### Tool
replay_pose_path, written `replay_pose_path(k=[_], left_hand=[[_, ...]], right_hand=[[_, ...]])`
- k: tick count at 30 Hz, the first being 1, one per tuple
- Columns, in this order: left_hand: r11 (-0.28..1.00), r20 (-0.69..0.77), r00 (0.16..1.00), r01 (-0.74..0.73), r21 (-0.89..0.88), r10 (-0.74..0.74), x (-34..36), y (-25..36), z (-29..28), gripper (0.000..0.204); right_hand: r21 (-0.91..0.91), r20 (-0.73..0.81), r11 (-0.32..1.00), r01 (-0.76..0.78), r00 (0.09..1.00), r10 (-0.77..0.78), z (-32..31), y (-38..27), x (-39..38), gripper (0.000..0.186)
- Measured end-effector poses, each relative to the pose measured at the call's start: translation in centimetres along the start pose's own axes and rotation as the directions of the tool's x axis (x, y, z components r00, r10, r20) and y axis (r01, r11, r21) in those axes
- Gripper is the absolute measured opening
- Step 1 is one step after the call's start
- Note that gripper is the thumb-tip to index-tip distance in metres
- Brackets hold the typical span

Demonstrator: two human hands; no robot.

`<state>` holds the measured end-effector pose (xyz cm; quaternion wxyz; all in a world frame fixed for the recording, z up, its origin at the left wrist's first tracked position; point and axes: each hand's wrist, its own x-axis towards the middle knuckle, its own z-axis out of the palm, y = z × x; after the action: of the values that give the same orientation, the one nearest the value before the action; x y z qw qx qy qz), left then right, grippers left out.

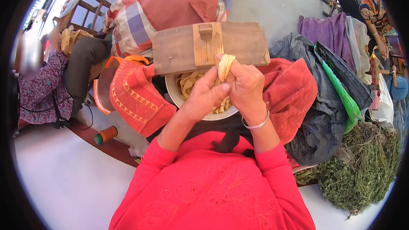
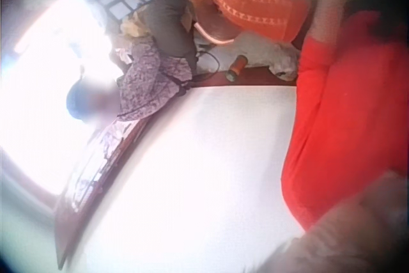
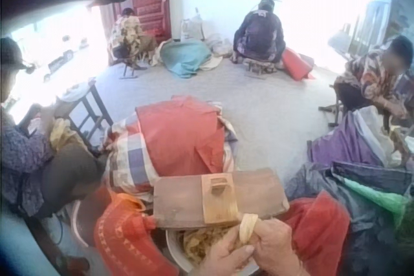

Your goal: The person processes strips of dough by hand, pulling and twisting them while using a wooden tool to organize them in a bowl.

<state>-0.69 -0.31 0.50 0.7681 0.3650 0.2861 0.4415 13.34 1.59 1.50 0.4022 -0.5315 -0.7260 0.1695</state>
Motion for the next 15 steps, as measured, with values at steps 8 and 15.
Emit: replay_pose_path(k=[8,15], left_hand=[[0.946,-0.080,0.993,0.106,0.308,-0.085,-0.5,-3.6,-3.3,0.016],[0.066,0.112,0.929,-0.144,0.987,0.353,-2.7,-4.0,-3.8,0.031]], right_hand=[[-0.213,0.141,0.969,0.127,0.985,-0.098,0.7,1.4,-1.1,0.021],[0.472,0.668,0.458,-0.753,0.645,0.372,3.8,4.8,-7.8,0.026]])
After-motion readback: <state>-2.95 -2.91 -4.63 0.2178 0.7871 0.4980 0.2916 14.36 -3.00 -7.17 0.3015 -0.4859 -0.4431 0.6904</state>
